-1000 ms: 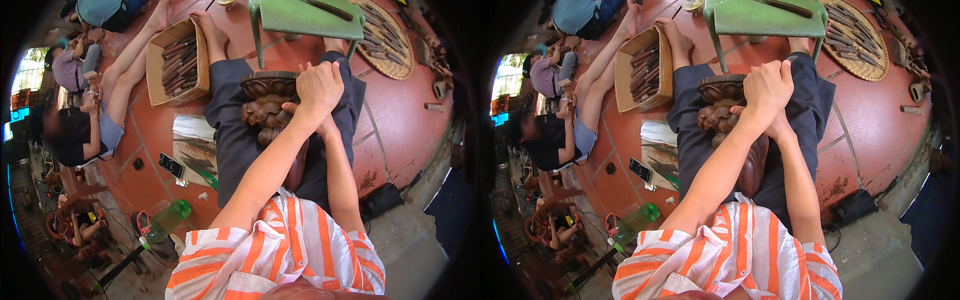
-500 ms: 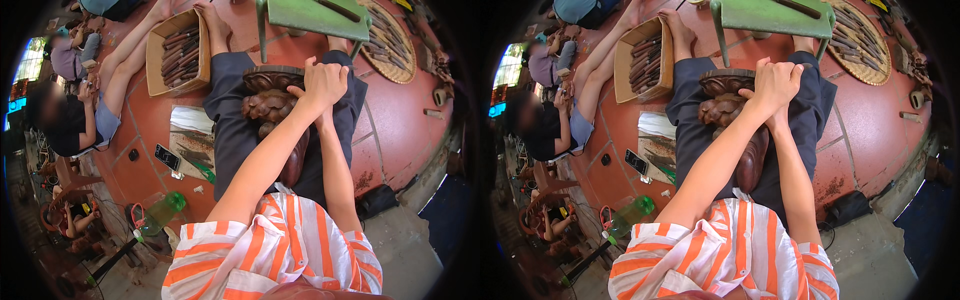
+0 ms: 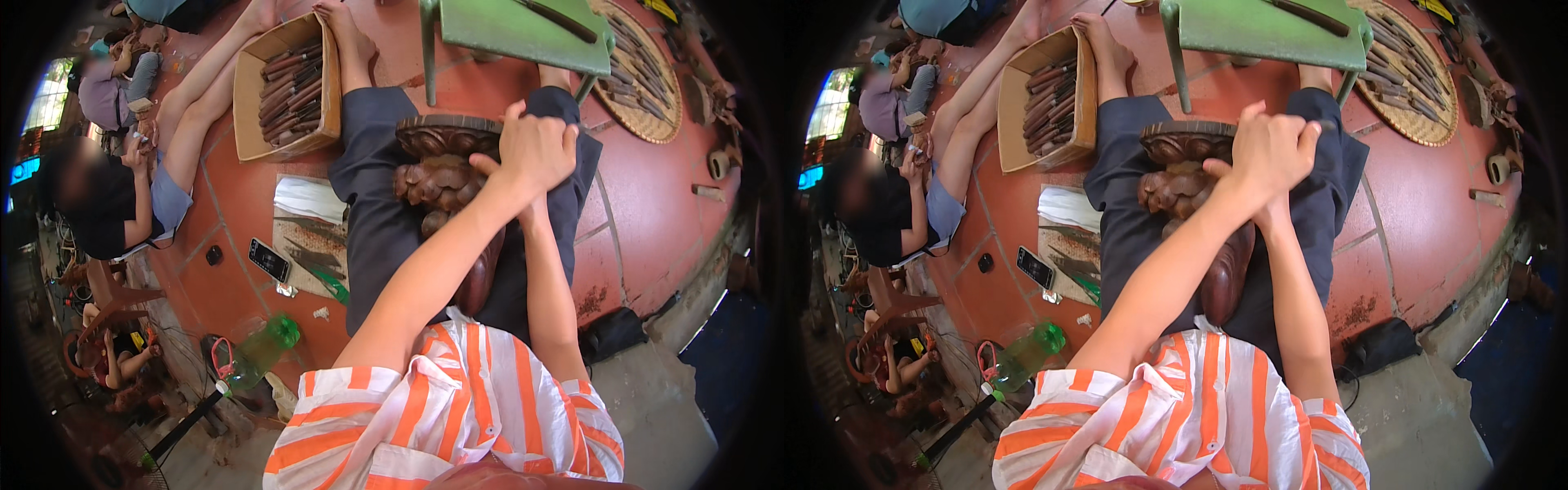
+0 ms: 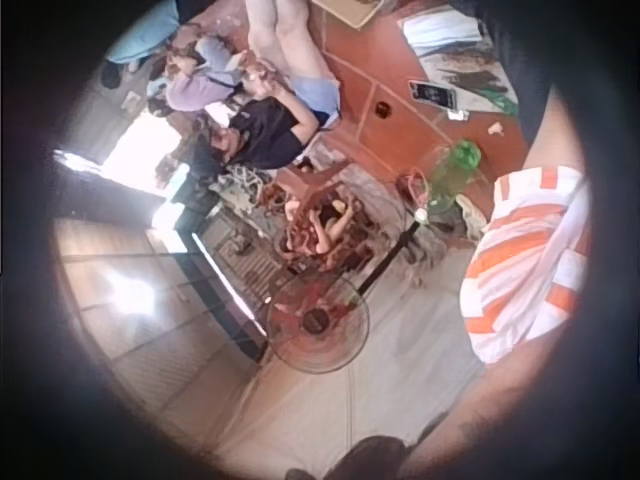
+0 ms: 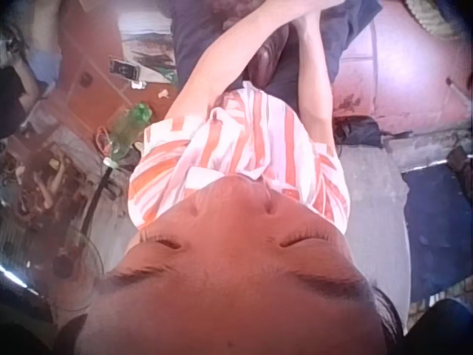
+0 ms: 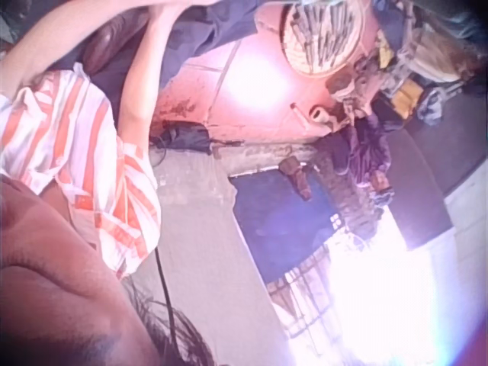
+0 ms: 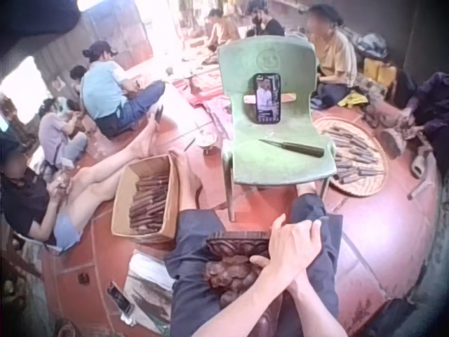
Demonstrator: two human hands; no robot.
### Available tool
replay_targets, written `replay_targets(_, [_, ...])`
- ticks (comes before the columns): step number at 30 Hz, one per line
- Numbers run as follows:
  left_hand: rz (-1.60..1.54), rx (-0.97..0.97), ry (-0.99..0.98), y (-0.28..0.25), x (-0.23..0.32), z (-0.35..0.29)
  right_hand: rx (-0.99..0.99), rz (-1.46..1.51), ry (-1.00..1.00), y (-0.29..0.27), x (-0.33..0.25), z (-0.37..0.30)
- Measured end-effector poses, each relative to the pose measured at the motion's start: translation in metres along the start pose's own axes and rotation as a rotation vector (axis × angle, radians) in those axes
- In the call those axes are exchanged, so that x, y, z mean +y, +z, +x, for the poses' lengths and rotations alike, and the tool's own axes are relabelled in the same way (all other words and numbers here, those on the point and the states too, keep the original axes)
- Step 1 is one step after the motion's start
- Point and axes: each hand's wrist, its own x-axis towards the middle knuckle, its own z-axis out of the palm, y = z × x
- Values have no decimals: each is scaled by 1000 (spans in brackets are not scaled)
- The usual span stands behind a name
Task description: The person sits on the floor and carves a dark wooden object using a small knife. They hold the object with one hand and carefully shape its surface with the other, occasionally rotating it to access different areas.
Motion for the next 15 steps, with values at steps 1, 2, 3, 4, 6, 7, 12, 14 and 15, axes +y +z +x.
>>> replay_targets(1, [21,3,-6,0,3,-7,-2,-6,-61,-1,-6,-1])
replay_targets(2, [42,6,-13,1,5,-11,-8,-13,-66,-3,-9,-1])
replay_targets(3, [80,77,1,2,4,-14,-22,-23,-62,-4,-12,-5])
replay_targets(4, [82,82,-20,5,4,-15,-35,-32,-58,-5,-14,-10])
replay_targets(6, [88,91,-63,7,4,-16,-15,28,-33,-4,-11,-13])
replay_targets(7, [89,91,-48,6,4,-16,-40,27,-21,-5,-9,-13])
replay_targets(12, [-98,35,-7,0,0,3,24,-90,-24,1,-1,1])
replay_targets(14, [-55,30,-30,2,-1,5,45,-82,-17,1,-5,1])
replay_targets(15, [-39,23,-48,1,2,-2,23,-73,-48,-1,-8,-2])
